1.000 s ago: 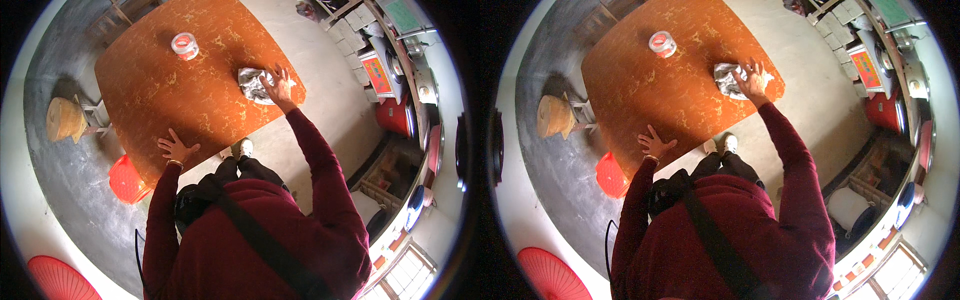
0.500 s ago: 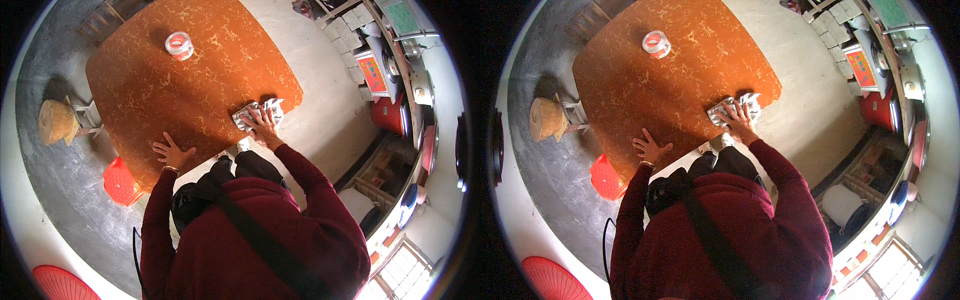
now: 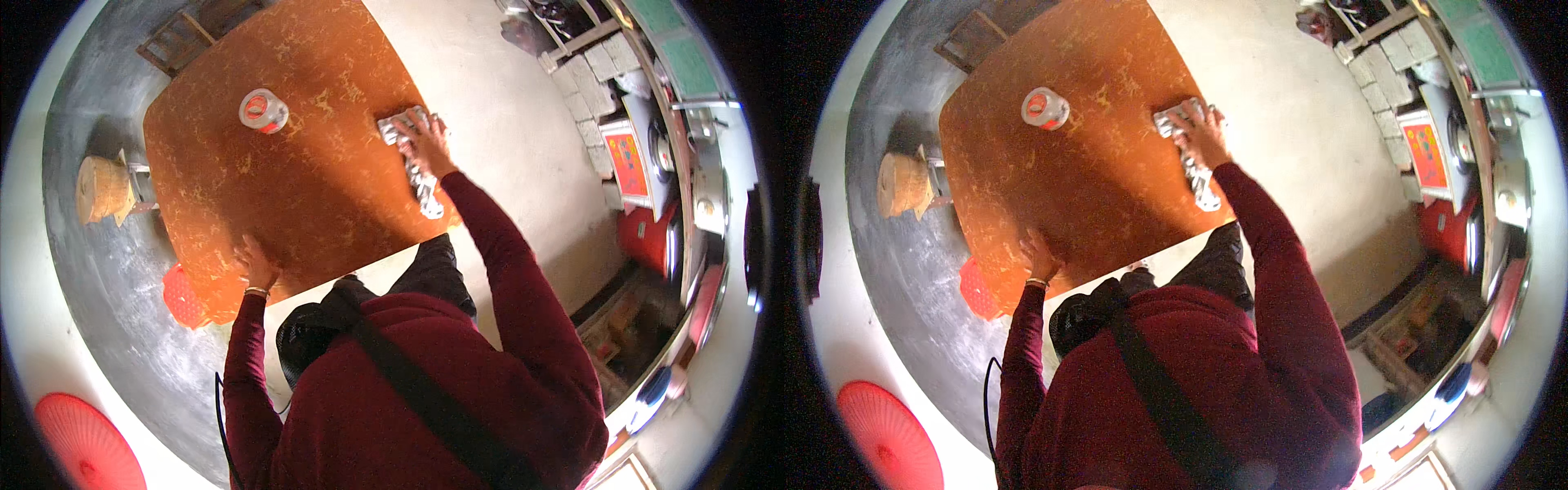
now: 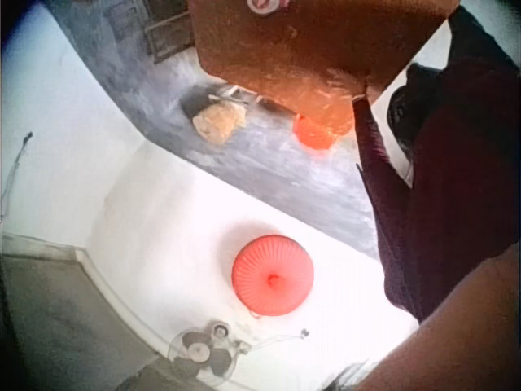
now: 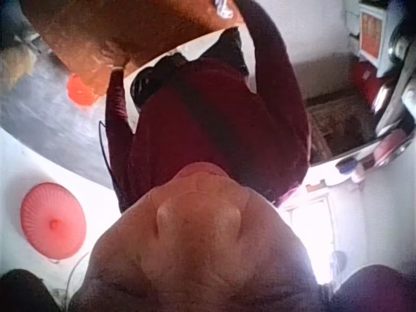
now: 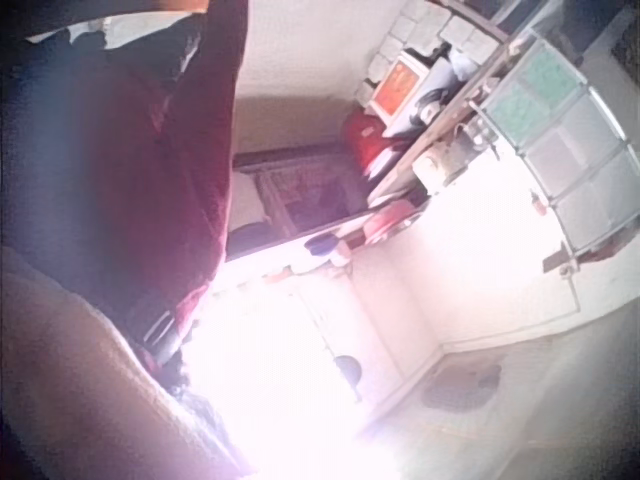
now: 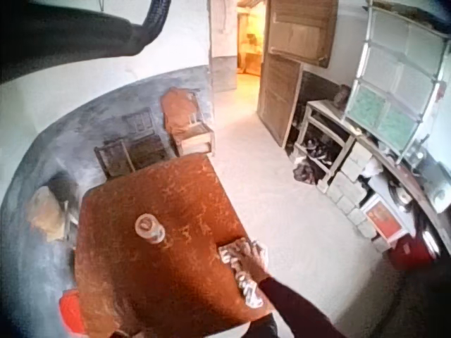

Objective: The person washes a cloth in a sink, wrings it out, and then uses it to wipe a table surface. The person moves from the sink area to a table, wiping the surface thoroughly with the damp cloth.

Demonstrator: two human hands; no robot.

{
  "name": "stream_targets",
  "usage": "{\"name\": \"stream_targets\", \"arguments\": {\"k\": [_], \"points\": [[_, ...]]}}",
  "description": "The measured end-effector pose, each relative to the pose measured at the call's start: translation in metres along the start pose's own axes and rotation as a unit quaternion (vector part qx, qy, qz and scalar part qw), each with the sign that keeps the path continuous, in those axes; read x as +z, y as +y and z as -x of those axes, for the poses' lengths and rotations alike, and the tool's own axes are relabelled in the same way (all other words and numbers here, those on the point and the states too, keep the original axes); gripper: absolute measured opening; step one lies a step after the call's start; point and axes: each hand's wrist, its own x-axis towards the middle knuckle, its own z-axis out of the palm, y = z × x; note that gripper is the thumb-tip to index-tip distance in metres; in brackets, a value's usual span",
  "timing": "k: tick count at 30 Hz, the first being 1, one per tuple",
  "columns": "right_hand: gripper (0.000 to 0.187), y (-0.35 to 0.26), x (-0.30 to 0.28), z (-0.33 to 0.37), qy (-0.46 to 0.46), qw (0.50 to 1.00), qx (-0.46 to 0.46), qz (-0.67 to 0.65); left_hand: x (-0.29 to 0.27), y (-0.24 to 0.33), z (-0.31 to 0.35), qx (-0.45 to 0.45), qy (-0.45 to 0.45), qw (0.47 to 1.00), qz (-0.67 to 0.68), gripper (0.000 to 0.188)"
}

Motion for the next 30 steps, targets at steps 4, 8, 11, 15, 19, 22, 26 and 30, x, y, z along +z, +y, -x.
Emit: {"name": "stream_targets", "arguments": {"k": [4,8,11,15,19,22,26,30], "points": [[0.055,-0.027,-0.035,0.036,-0.031,0.997,-0.057,-0.051,-0.024,0.136,-0.024,-0.093,-0.009,0.994,0.054,0.129],[0.059,-0.028,-0.055,0.093,-0.108,0.97,-0.174,-0.13,-0.085,0.262,-0.038,-0.162,-0.13,0.975,0.074,0.139],[0.062,-0.006,-0.057,0.081,-0.141,0.949,-0.231,-0.161,-0.083,0.285,-0.045,-0.184,-0.161,0.966,0.081,0.146],[0.062,0.011,-0.046,0.022,-0.154,0.945,-0.26,-0.126,-0.074,0.28,-0.039,-0.184,-0.138,0.963,0.139,0.146],[0.055,0.03,-0.004,-0.086,-0.056,0.972,-0.215,-0.071,-0.088,0.286,-0.039,-0.187,-0.132,0.958,0.172,0.145],[0.056,0.026,0.007,-0.134,-0.003,0.987,-0.151,-0.062,-0.079,0.283,-0.041,-0.181,-0.105,0.963,0.172,0.145],[0.055,-0.002,-0.012,-0.102,-0.008,0.988,-0.141,-0.057,-0.086,0.286,-0.041,-0.191,-0.105,0.964,0.153,0.145],[0.052,-0.024,-0.042,0.009,-0.11,0.951,-0.274,-0.096,-0.093,0.289,-0.04,-0.211,-0.117,0.96,0.143,0.142]]}}
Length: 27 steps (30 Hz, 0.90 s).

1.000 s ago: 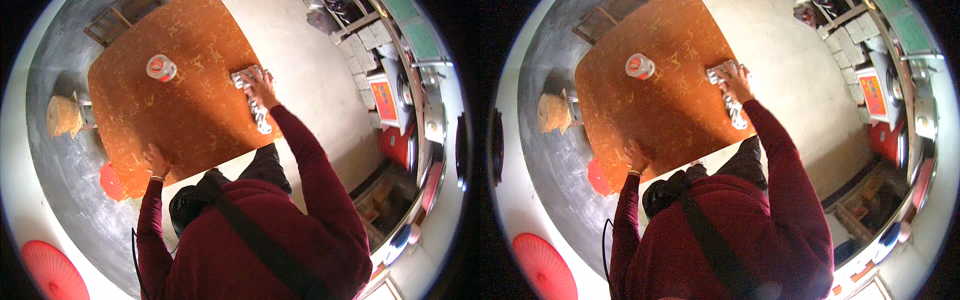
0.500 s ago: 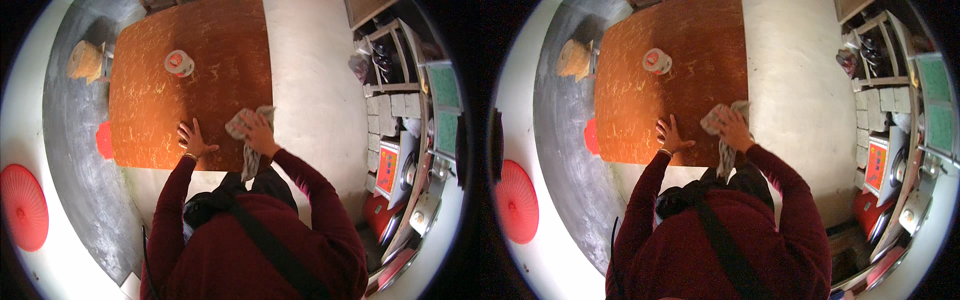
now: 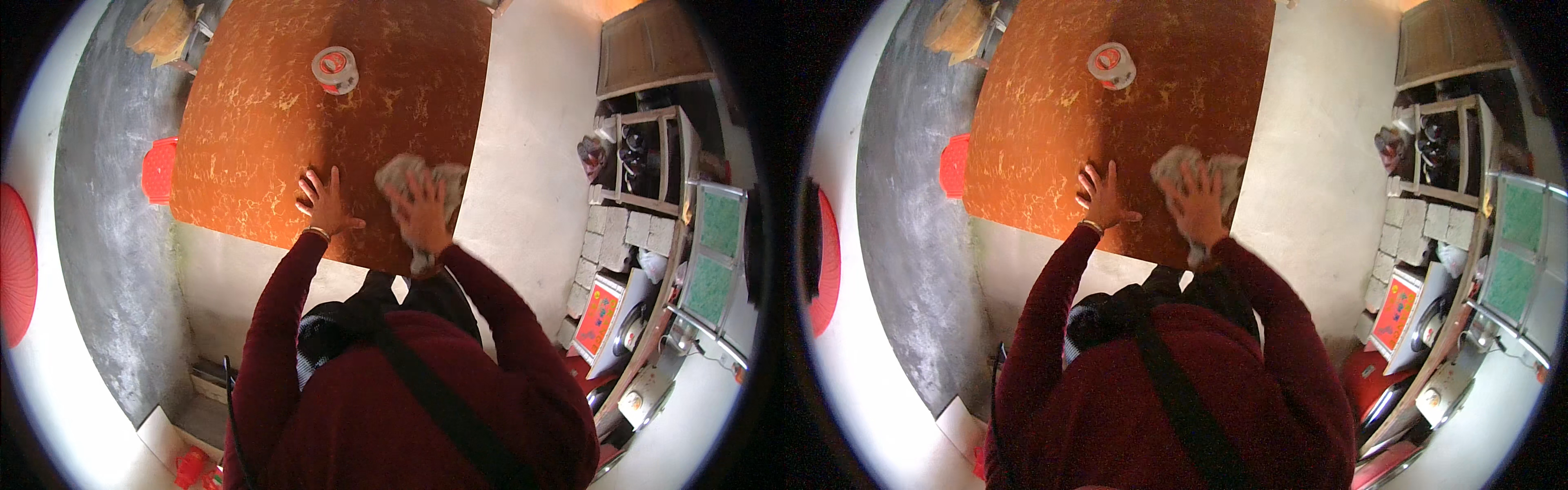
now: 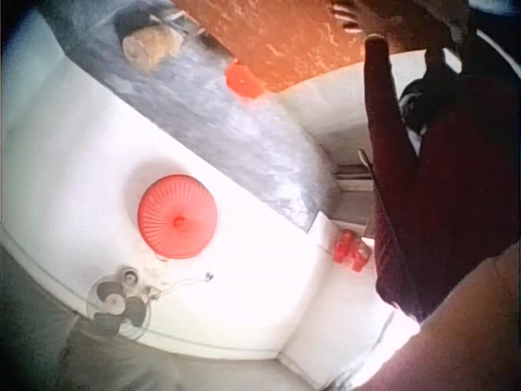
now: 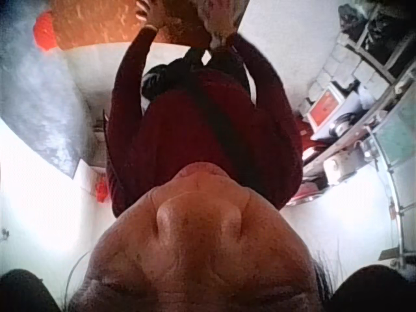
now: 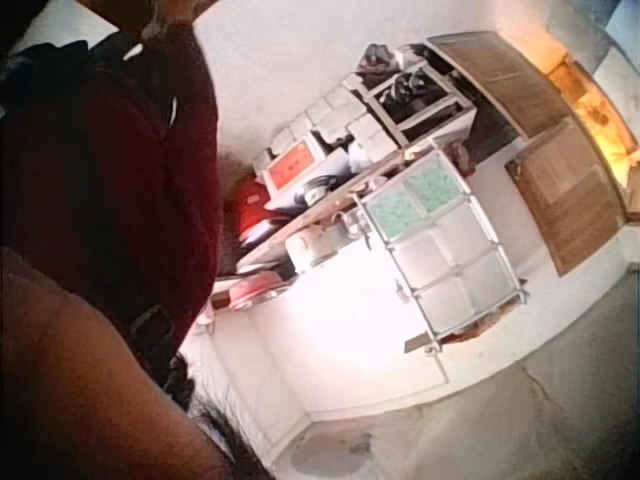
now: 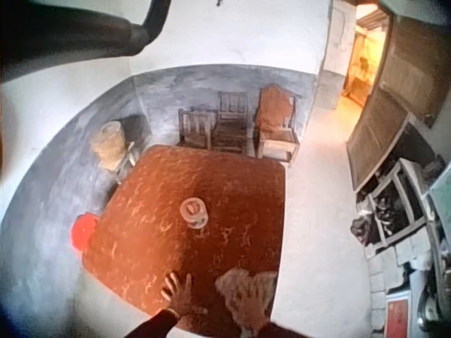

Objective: The person washes a cloth in a sink, wrings it out, and then uses it to wipe a table surface. The person moves from the sink area to a table, wiping the surface thoroughly with the damp cloth.

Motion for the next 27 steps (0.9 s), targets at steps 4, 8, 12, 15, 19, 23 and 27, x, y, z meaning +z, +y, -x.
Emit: {"name": "stream_targets", "arguments": {"k": [4,8,12,15,19,23,27], "points": [[0.053,-0.003,-0.005,0.034,-0.084,0.993,-0.069,-0.04,-0.003,0.006,-0.005,-0.02,-0.02,1.0,-0.012,0.141],[0.054,0.057,-0.007,-0.023,-0.074,0.993,-0.088,0.027,-0.012,0.007,0.001,-0.016,-0.011,1.0,0.012,0.142],[0.051,0.144,-0.013,-0.128,-0.012,0.996,-0.045,0.08,-0.002,0.0,0.001,-0.018,0.014,0.999,0.024,0.144],[0.045,0.212,-0.005,-0.209,0.063,0.996,-0.005,0.068,0.005,0.007,0.002,-0.052,0.041,0.997,0.036,0.145],[0.049,0.173,0.006,-0.25,0.054,0.989,0.095,0.097,0.031,0.024,0.031,-0.182,0.141,0.968,0.1,0.135],[0.052,0.094,0.01,-0.193,0.036,0.984,-0.173,-0.009,0.099,0.043,0.063,-0.256,0.249,0.929,0.1,0.115],[0.053,0.044,-0.002,-0.085,-0.148,0.879,-0.413,-0.187,0.109,0.072,0.081,-0.303,0.189,0.915,0.188,0.113]]}}
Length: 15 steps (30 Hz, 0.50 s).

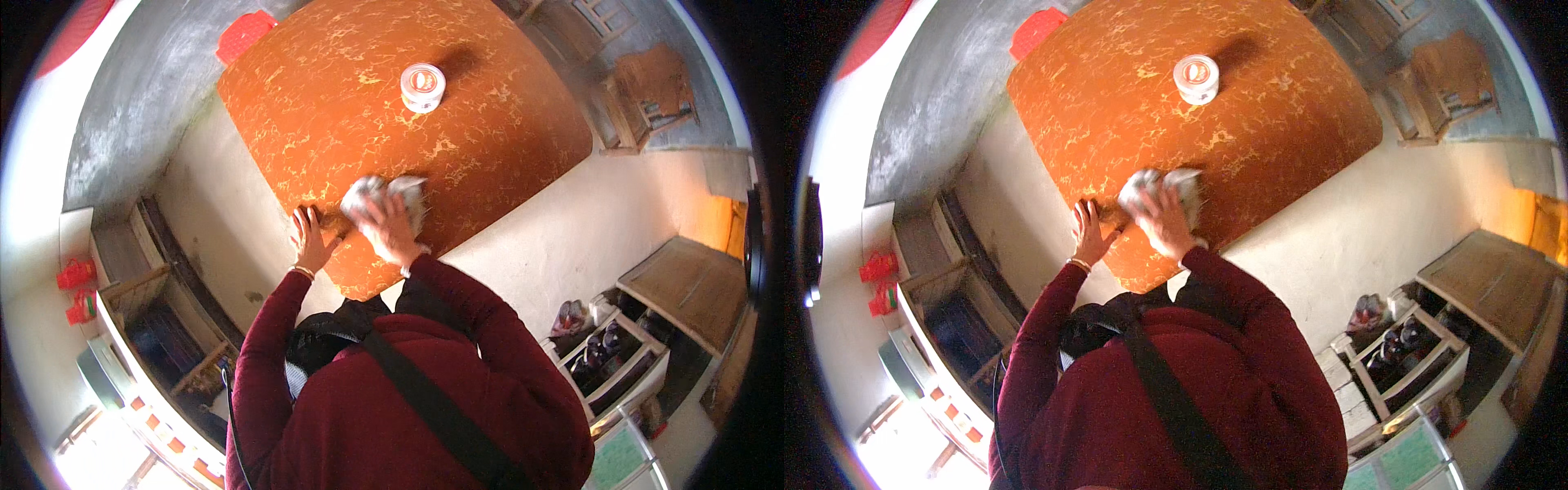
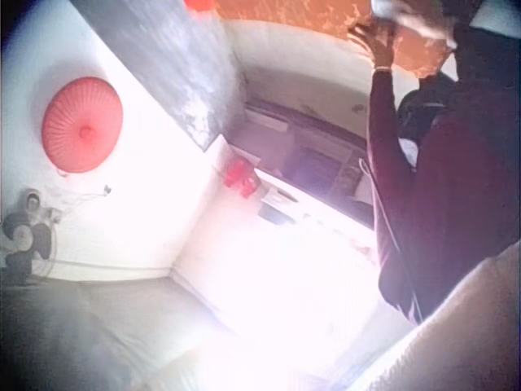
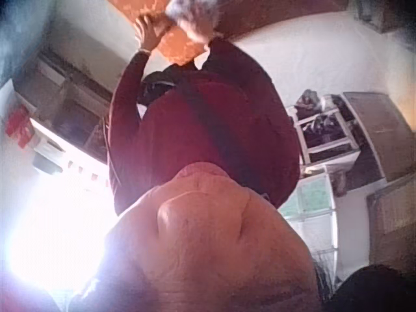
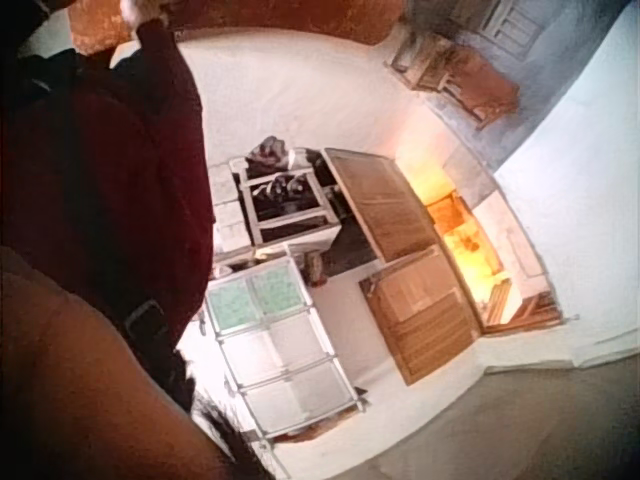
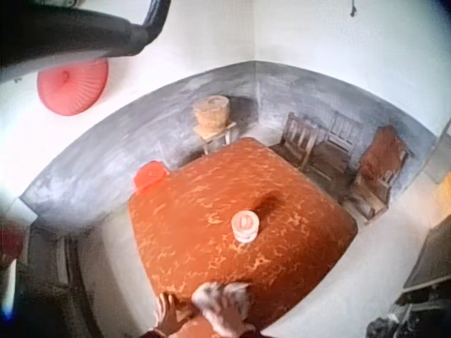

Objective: The person washes a cloth in a sink, wrings it out, and then uses it to wipe a table surface. The person moves from the sink area to a table, wiping the surface thoroughly with the damp cloth.

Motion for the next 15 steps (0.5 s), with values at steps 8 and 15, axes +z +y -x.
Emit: {"name": "stream_targets", "arguments": {"k": [8,15], "points": [[0.043,0.071,-0.106,0.014,0.029,0.992,0.032,0.118,-0.004,0.003,0.001,0.021,-0.003,1.0,0.013,0.12],[0.05,0.143,-0.046,0.005,0.1,0.92,0.267,0.27,0.002,-0.002,-0.002,0.026,0.023,0.997,0.065,0.119]]}}
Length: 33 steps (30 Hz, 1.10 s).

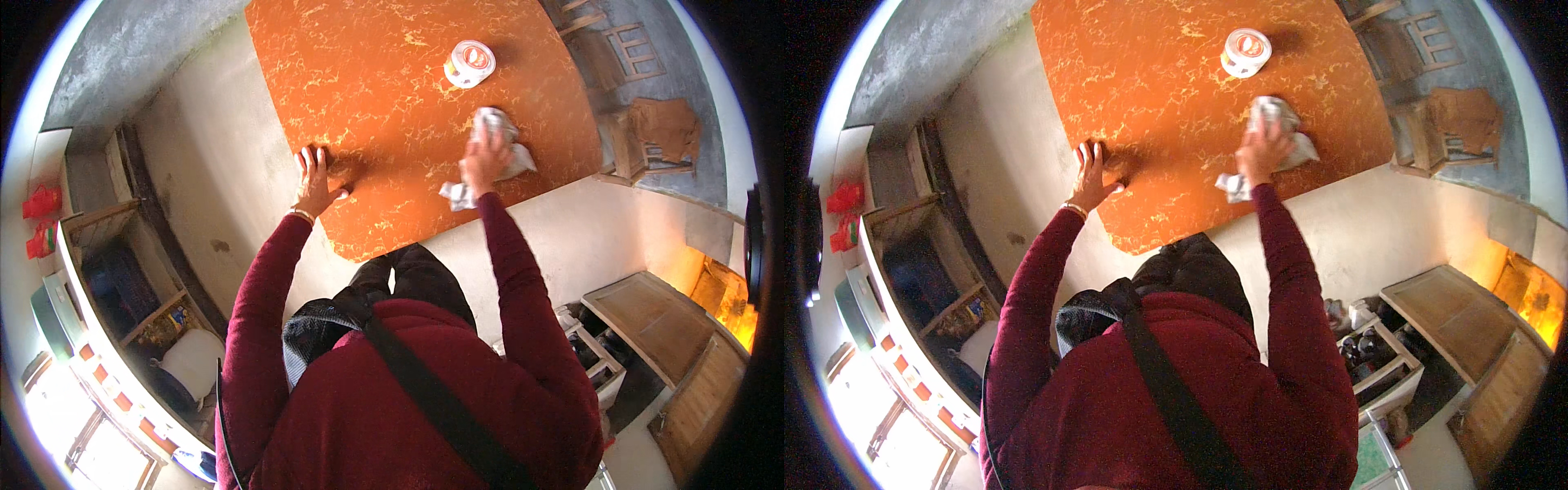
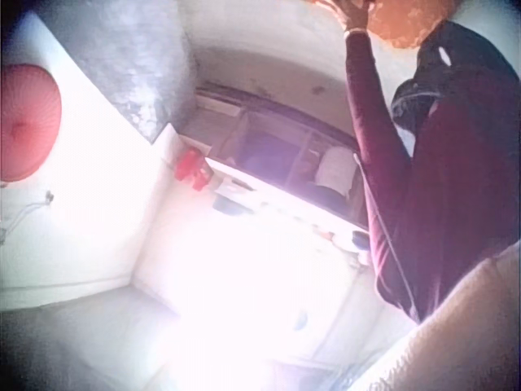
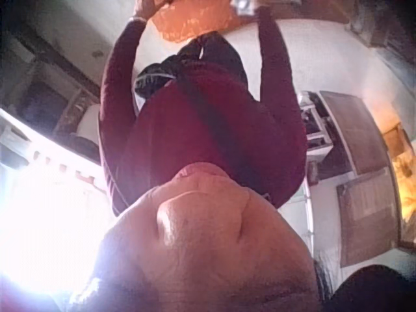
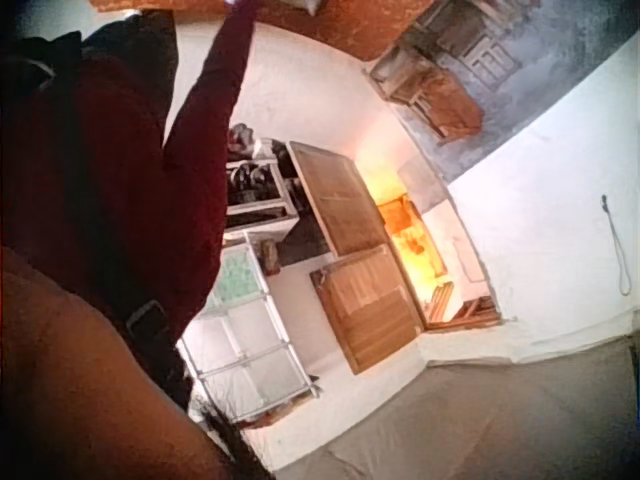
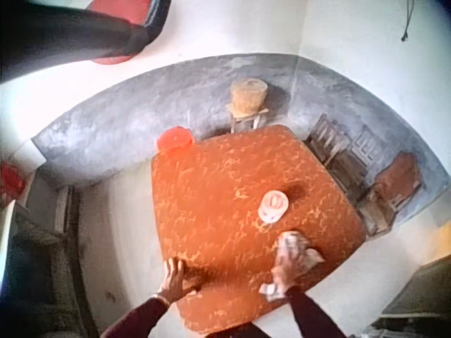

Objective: The person washes a cloth in a sink, wrings it out, and then uses it to wipe a table surface. The person moves from the sink area to a table, wiping the surface thoroughly with the damp cloth.

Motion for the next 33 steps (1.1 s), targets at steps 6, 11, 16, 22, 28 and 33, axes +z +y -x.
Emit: {"name": "stream_targets", "arguments": {"k": [6,11,16,22,28,33], "points": [[0.047,-0.146,-0.044,0.131,-0.075,0.937,-0.293,-0.176,-0.006,-0.004,-0.001,0.004,-0.008,1.0,-0.007,0.119],[0.036,-0.078,-0.027,0.156,-0.073,0.922,-0.33,-0.188,-0.013,-0.013,0.007,0.007,-0.083,0.995,-0.053,0.115],[0.049,0.056,-0.046,0.076,-0.017,0.991,-0.11,-0.075,-0.001,0.01,0.036,-0.003,-0.075,0.997,-0.037,0.112],[0.053,-0.011,-0.042,0.067,-0.015,0.972,-0.116,-0.203,0.005,0.057,0.018,0.032,-0.047,0.998,-0.026,0.113],[0.053,0.029,-0.062,0.054,-0.14,0.919,-0.336,-0.151,0.011,0.127,-0.041,-0.062,-0.085,0.991,-0.08,0.121],[0.045,0.177,-0.054,-0.043,-0.007,0.979,-0.15,-0.141,0.022,0.167,-0.064,-0.13,-0.096,0.98,-0.115,0.131]]}}
